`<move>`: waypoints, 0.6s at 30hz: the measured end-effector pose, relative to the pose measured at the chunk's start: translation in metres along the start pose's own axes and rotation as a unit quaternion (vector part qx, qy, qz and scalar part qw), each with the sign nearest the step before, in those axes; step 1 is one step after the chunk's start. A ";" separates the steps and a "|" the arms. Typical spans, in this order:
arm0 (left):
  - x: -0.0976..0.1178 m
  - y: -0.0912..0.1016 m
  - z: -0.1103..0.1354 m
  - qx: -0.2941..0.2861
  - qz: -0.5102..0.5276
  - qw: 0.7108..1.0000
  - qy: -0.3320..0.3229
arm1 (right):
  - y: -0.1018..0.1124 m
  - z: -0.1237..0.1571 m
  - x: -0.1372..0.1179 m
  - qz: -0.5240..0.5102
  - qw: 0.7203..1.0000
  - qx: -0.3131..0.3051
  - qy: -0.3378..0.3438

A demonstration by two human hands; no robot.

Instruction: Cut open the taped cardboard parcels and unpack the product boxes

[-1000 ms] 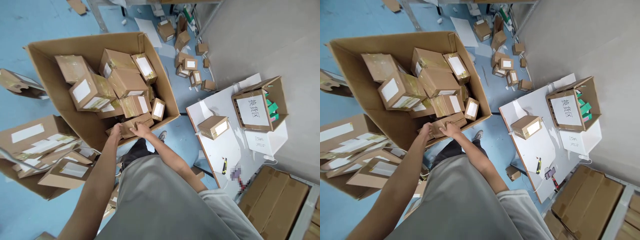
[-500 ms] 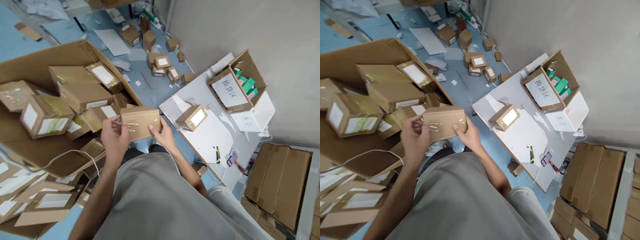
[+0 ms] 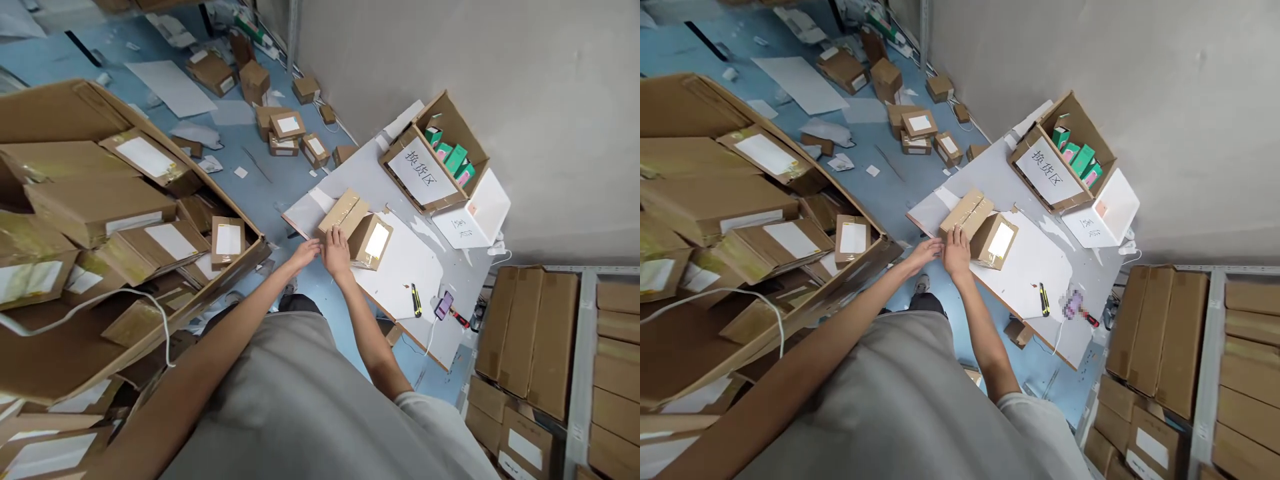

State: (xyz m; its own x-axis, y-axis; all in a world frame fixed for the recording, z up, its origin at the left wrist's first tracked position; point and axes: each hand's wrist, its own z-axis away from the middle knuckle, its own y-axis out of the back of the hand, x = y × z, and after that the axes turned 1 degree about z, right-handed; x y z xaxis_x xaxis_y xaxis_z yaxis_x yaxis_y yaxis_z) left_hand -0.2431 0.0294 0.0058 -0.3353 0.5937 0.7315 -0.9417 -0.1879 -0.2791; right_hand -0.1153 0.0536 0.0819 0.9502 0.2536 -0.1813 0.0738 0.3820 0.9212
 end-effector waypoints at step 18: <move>-0.114 0.367 0.173 0.429 0.122 0.895 0.000 | -0.166 -0.028 -0.294 -0.101 0.949 -0.183 0.235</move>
State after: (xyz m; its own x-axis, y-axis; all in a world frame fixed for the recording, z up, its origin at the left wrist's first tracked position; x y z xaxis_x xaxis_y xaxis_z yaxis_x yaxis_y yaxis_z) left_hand -0.5550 -0.2428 -0.0722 -0.5337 0.4532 0.7140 -0.5161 -0.8434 0.1496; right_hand -0.4158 -0.0595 -0.0273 0.6815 0.4775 -0.5546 0.0488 0.7265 0.6854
